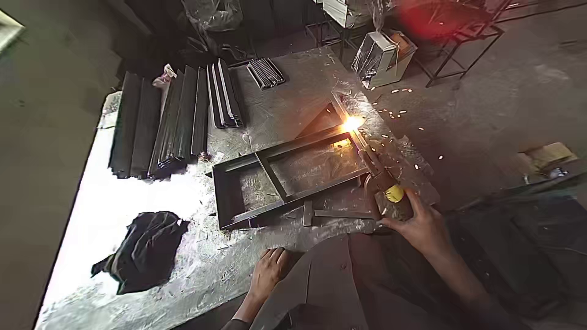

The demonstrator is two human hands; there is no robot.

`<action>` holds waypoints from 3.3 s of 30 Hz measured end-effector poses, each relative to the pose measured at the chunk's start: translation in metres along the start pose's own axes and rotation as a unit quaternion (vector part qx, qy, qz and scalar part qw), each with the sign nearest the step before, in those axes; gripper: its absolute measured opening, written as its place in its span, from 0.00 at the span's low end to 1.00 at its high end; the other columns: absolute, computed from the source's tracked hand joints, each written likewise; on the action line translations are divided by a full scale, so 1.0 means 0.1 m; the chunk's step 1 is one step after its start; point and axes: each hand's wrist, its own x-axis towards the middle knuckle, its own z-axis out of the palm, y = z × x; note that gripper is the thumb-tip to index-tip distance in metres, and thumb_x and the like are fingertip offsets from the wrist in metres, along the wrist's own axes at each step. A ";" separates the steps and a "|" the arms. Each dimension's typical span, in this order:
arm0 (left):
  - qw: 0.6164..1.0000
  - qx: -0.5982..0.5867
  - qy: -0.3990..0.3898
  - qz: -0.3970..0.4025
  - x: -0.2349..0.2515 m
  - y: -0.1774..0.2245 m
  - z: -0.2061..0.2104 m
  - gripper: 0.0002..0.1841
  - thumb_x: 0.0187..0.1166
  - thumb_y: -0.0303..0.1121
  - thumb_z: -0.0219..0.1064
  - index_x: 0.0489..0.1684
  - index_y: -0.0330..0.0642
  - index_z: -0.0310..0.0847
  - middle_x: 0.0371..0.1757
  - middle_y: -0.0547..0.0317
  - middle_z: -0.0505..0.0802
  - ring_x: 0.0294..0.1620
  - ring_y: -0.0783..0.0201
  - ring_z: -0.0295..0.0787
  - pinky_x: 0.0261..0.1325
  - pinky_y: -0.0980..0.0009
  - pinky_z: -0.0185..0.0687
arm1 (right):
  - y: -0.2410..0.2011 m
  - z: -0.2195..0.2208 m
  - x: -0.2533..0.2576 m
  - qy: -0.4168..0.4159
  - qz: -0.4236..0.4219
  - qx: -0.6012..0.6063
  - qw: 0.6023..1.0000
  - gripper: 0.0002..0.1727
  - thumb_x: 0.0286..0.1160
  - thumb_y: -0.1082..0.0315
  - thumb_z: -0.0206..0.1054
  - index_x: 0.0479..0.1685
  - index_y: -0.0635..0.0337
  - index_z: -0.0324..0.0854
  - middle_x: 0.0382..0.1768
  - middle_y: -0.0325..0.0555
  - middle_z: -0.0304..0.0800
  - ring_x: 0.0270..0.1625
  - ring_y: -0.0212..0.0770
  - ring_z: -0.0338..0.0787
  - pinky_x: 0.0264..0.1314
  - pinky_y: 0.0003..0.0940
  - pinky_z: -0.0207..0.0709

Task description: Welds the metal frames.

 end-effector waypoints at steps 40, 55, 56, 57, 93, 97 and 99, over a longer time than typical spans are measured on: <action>1.000 0.001 -0.004 0.008 -0.09 -0.07 0.12 0.13 0.79 0.33 0.57 0.31 0.40 0.88 0.33 0.52 0.96 0.36 0.53 0.96 0.42 0.56 0.91 | -0.02 0.02 0.13 0.010 -0.028 -0.108 0.994 0.53 0.46 0.33 0.82 0.76 0.58 0.79 0.50 0.60 0.95 0.46 0.64 0.95 0.40 0.64 0.86; 1.000 0.027 0.004 0.009 0.01 0.01 0.02 0.17 0.78 0.34 0.54 0.21 0.39 0.84 0.26 0.51 0.93 0.31 0.52 0.95 0.36 0.57 0.89 | -0.04 0.03 0.16 0.007 -0.023 -0.084 0.996 0.57 0.43 0.33 0.84 0.78 0.59 0.77 0.51 0.62 0.94 0.43 0.67 0.95 0.38 0.67 0.85; 1.000 0.025 0.002 0.008 0.01 0.01 0.02 0.17 0.77 0.34 0.54 0.21 0.39 0.84 0.26 0.50 0.93 0.30 0.52 0.95 0.36 0.56 0.89 | -0.04 0.02 0.16 0.005 -0.022 -0.084 0.996 0.57 0.44 0.33 0.84 0.79 0.59 0.77 0.52 0.62 0.94 0.43 0.67 0.95 0.38 0.66 0.85; 1.000 0.026 -0.001 0.006 0.01 0.01 0.01 0.17 0.78 0.35 0.54 0.21 0.39 0.85 0.26 0.50 0.93 0.31 0.51 0.95 0.36 0.56 0.89 | -0.05 0.01 0.16 0.001 -0.019 -0.081 0.997 0.57 0.44 0.34 0.84 0.79 0.59 0.76 0.53 0.63 0.94 0.43 0.67 0.95 0.38 0.66 0.85; 0.763 0.144 0.257 -0.576 -1.75 -1.26 -1.63 0.30 0.80 0.46 0.67 0.71 0.27 0.79 0.73 0.18 0.79 0.77 0.24 0.74 0.82 0.39 0.65 | -2.17 -0.14 0.72 -0.300 -0.119 0.433 0.842 0.37 0.85 0.59 0.63 0.94 0.38 0.55 0.45 0.42 0.90 0.24 0.35 0.87 0.23 0.29 0.86; 0.547 0.064 0.404 -0.730 -1.91 -1.56 -1.57 0.46 0.75 0.48 0.73 0.89 0.31 0.57 0.88 0.28 0.64 0.92 0.42 0.57 0.93 0.59 0.52 | -2.07 0.06 0.76 -0.299 -0.140 0.412 0.849 0.36 0.83 0.59 0.65 0.92 0.50 0.61 0.49 0.41 0.90 0.25 0.31 0.87 0.24 0.27 0.86; 0.449 -0.041 0.499 -0.740 -1.86 -1.72 -1.48 0.43 0.79 0.39 0.72 0.90 0.28 0.53 0.87 0.31 0.68 0.89 0.50 0.64 0.89 0.63 0.60 | -2.04 0.10 0.82 -0.293 -0.167 0.389 0.857 0.35 0.84 0.58 0.64 0.91 0.52 0.63 0.49 0.41 0.91 0.25 0.30 0.86 0.24 0.27 0.85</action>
